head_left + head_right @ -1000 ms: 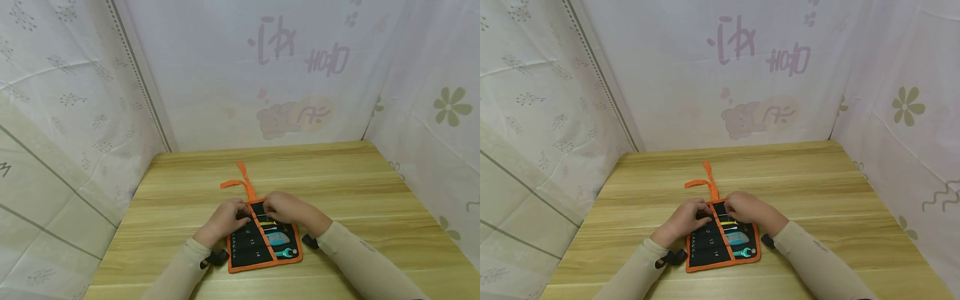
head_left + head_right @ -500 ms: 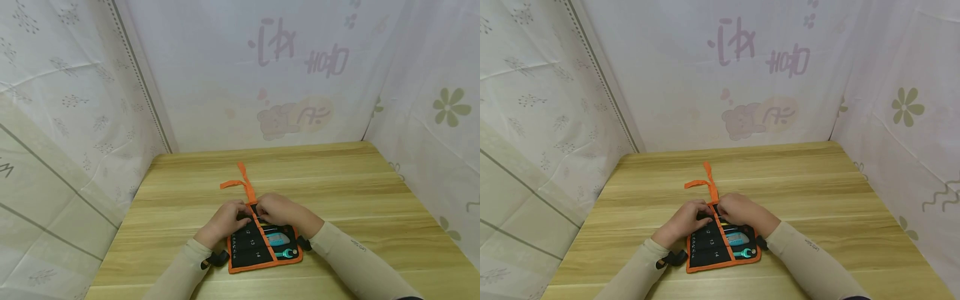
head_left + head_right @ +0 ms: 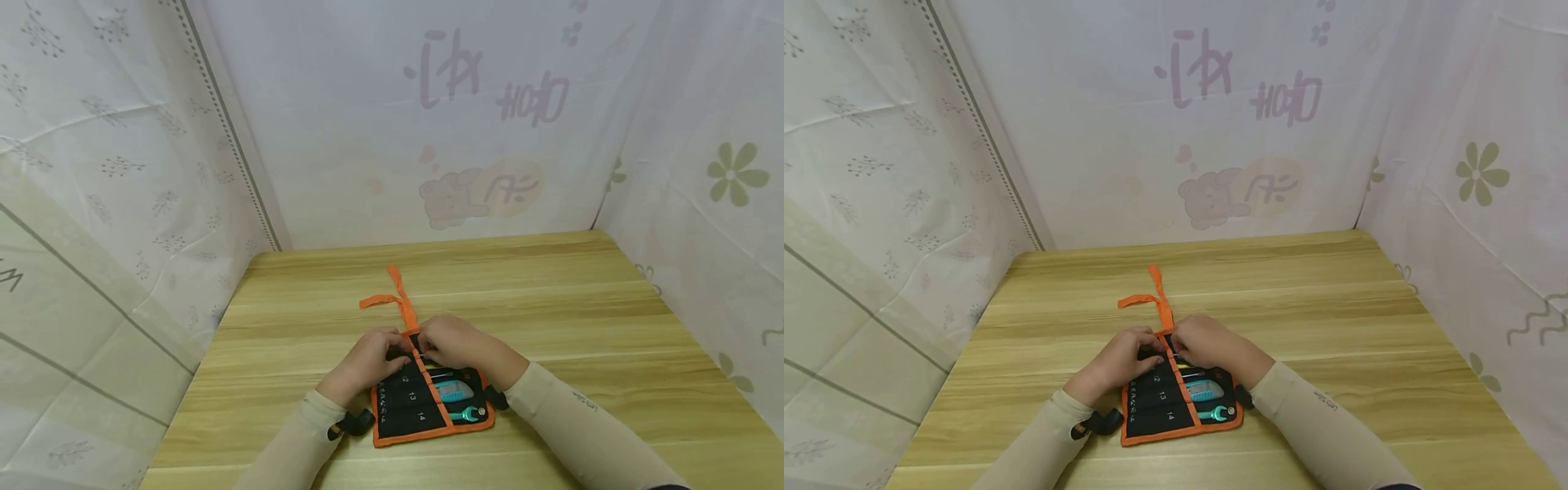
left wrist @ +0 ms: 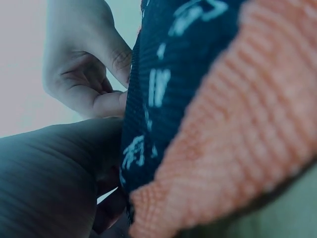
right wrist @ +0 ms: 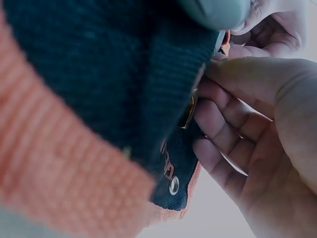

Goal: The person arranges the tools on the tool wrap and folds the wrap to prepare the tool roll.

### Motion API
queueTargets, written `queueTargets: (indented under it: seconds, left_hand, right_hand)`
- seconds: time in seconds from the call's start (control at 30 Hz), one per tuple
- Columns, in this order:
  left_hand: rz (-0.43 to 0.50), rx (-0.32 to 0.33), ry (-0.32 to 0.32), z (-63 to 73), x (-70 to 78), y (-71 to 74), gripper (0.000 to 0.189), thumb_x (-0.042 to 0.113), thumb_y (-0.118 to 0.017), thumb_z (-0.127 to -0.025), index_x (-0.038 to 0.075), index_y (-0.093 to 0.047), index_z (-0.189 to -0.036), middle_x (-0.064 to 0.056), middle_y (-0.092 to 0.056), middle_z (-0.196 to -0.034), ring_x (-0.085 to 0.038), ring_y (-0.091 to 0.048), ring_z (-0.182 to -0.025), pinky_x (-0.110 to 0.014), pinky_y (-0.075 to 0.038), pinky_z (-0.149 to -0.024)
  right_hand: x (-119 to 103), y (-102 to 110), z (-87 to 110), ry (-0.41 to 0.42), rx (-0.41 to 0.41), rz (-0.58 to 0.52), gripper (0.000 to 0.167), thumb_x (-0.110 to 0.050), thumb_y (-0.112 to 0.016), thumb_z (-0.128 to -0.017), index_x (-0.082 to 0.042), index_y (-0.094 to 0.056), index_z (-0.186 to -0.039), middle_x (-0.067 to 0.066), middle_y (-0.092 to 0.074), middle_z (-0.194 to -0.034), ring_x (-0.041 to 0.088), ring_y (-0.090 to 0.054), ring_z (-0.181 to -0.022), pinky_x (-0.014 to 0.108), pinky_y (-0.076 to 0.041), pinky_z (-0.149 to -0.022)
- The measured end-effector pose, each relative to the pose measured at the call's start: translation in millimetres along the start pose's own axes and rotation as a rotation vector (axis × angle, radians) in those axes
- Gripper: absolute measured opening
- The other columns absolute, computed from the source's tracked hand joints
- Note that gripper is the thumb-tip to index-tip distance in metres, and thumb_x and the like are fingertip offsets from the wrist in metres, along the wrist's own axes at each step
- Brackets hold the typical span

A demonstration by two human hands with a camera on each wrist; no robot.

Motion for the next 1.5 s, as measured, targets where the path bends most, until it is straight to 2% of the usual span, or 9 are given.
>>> queueTargets:
  seconds: [0.23, 0.37, 0.4, 0.63, 0.83, 0.93, 1.03, 1.23, 1.5]
  left_hand:
    - [-0.031, -0.033, 0.015, 1.9, -0.1, -0.4, 0.012, 0.017, -0.081, -0.095, 0.014, -0.079, -0.107, 0.006, -0.066, -0.1, -0.009, -0.063, -0.092, -0.031, -0.056, -0.083]
    - [-0.058, -0.058, 0.026, 4.1, 0.8, -0.3, 0.016, 0.02, -0.08, -0.097, 0.015, -0.078, -0.112, 0.006, -0.066, -0.103, -0.009, -0.063, -0.096, -0.032, -0.055, -0.086]
    - [-0.061, -0.059, 0.026, 4.8, 1.6, 0.2, 0.017, 0.021, -0.079, -0.097, 0.015, -0.078, -0.113, 0.006, -0.066, -0.104, -0.009, -0.063, -0.097, -0.032, -0.055, -0.088]
    - [-0.069, -0.057, 0.025, 12.8, 9.1, 6.7, 0.023, 0.021, -0.08, -0.096, 0.016, -0.076, -0.118, 0.005, -0.065, -0.109, -0.013, -0.062, -0.103, -0.038, -0.054, -0.093]
    - [-0.064, -0.058, 0.042, 25.0, 18.3, 15.7, 0.037, 0.027, -0.08, -0.097, 0.014, -0.071, -0.131, 0.0, -0.062, -0.128, -0.018, -0.059, -0.118, -0.043, -0.052, -0.102]
    - [-0.07, -0.08, 0.082, 35.0, 19.3, 16.6, 0.052, 0.038, -0.079, -0.096, 0.017, -0.064, -0.142, -0.001, -0.055, -0.142, -0.021, -0.054, -0.129, -0.045, -0.049, -0.107]
    - [-0.077, -0.096, 0.119, 46.3, 17.5, 15.8, 0.068, 0.049, -0.078, -0.094, 0.021, -0.055, -0.151, -0.001, -0.045, -0.155, -0.024, -0.046, -0.141, -0.048, -0.045, -0.111]
    - [-0.062, -0.11, 0.149, 67.6, 15.4, 13.2, 0.091, 0.062, -0.077, -0.089, 0.023, -0.039, -0.163, -0.002, -0.027, -0.169, -0.032, -0.03, -0.153, -0.056, -0.038, -0.116]
    - [-0.072, -0.135, 0.161, 83.0, 14.5, 6.8, 0.106, 0.071, -0.075, -0.084, 0.023, -0.03, -0.167, -0.007, -0.017, -0.174, -0.04, -0.02, -0.156, -0.063, -0.025, -0.12]
  right_hand:
    - [2.5, 0.3, 5.7, -0.027, 0.009, -0.067, 0.015, -0.022, -0.077, -0.097, -0.026, -0.072, -0.084, -0.015, -0.056, -0.084, 0.003, -0.052, -0.07, 0.026, -0.05, -0.068]
    - [2.1, -0.3, 13.6, -0.022, 0.004, -0.115, 0.003, -0.024, -0.076, -0.099, -0.023, -0.078, -0.097, -0.013, -0.061, -0.092, 0.003, -0.056, -0.076, 0.026, -0.053, -0.072]
    - [2.1, -0.2, 16.1, -0.02, 0.005, -0.122, 0.004, -0.025, -0.076, -0.099, -0.022, -0.079, -0.1, -0.012, -0.062, -0.094, 0.003, -0.057, -0.079, 0.027, -0.053, -0.074]
    - [5.7, 2.2, 41.7, -0.057, 0.025, -0.139, 0.024, -0.029, -0.075, -0.1, -0.018, -0.076, -0.122, -0.007, -0.064, -0.114, 0.011, -0.062, -0.104, 0.036, -0.055, -0.091]
    - [8.4, 4.6, 70.4, -0.097, 0.036, -0.155, 0.048, -0.037, -0.076, -0.098, -0.015, -0.066, -0.139, 0.001, -0.058, -0.138, 0.019, -0.059, -0.12, 0.042, -0.052, -0.1]
    - [10.3, 4.4, 86.8, -0.126, 0.024, -0.191, 0.064, -0.044, -0.077, -0.096, -0.014, -0.057, -0.149, 0.007, -0.049, -0.154, 0.027, -0.053, -0.134, 0.049, -0.047, -0.107]
    - [12.0, 3.9, 101.6, -0.164, 0.011, -0.233, 0.081, -0.051, -0.078, -0.093, -0.014, -0.047, -0.158, 0.011, -0.037, -0.165, 0.035, -0.039, -0.148, 0.056, -0.039, -0.115]
    - [12.5, 3.8, 121.3, -0.203, 0.016, -0.29, 0.11, -0.059, -0.087, -0.08, -0.018, -0.032, -0.166, 0.011, -0.021, -0.172, 0.037, -0.028, -0.154, 0.061, -0.036, -0.115]
    - [8.2, 3.0, 134.9, -0.201, -0.015, -0.334, 0.133, -0.069, -0.088, -0.066, -0.019, -0.021, -0.169, 0.009, -0.009, -0.175, 0.038, -0.019, -0.157, 0.064, -0.03, -0.117]
Point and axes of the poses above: each hand's wrist, its own z-axis away from the middle knuckle, its own y-axis out of the back of the hand, x = y × z, the point moved 9 cm from there along -z, towards the middle knuckle
